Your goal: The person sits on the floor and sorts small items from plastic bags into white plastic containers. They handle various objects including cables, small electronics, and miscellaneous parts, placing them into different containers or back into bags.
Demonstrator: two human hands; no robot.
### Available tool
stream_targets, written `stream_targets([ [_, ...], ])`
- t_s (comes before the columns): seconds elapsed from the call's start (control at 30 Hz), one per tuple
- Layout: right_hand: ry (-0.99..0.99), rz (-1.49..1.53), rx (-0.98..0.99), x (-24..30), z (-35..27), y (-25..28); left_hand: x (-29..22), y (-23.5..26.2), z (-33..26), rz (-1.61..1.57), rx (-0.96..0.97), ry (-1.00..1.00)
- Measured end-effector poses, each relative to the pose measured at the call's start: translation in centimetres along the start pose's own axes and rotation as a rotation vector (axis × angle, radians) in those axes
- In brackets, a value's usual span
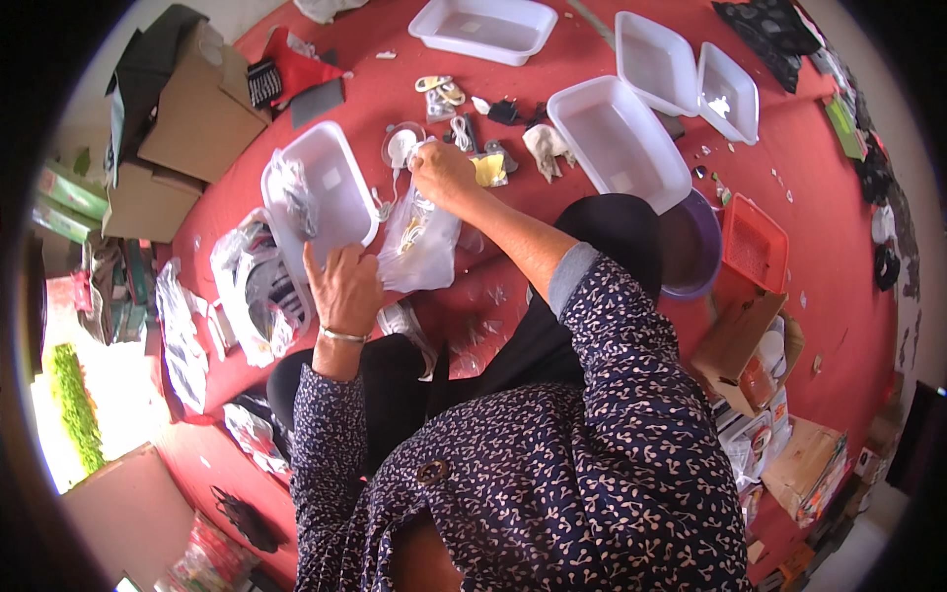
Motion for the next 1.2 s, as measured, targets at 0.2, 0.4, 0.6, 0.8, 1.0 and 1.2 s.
stream_targets([
  [0.2, 0.093, -0.265, 0.063, 5.8, -1.8, 3.5, 0.8, 2.1, -0.5, -0.233, -0.026, 0.068],
  [0.4, 0.290, -0.311, 0.254, 6.1, -3.6, -0.9, -0.2, -2.2, -0.9, -0.091, 0.127, -0.049],
  [0.6, 0.266, -0.178, 0.091, 8.2, -0.5, -0.3, 0.7, -0.1, 1.9, -0.205, 0.028, 0.037],
  [0.8, -0.019, 0.278, 1.028, 5.6, 1.8, -5.2, 0.7, -5.0, 1.8, -0.739, 0.216, 0.142],
  [1.0, -0.488, 0.177, 0.436, -11.3, 14.0, -2.2, -0.4, -6.0, 3.5, -0.985, 0.351, 0.143],
  [1.2, -0.317, -0.358, 0.384, -14.6, 11.8, -7.1, -0.9, -8.0, 3.7, -1.024, 0.428, 0.115],
])
Point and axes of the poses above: each hand's wrist, its own z-axis towards the middle knuckle, its own y-axis out of the back of the hand, x = y × z, the point moved 10 cm from there along z, towards the middle knuckle, and after that the axes turned 9 degrees about -y, right-handed, at the moved point
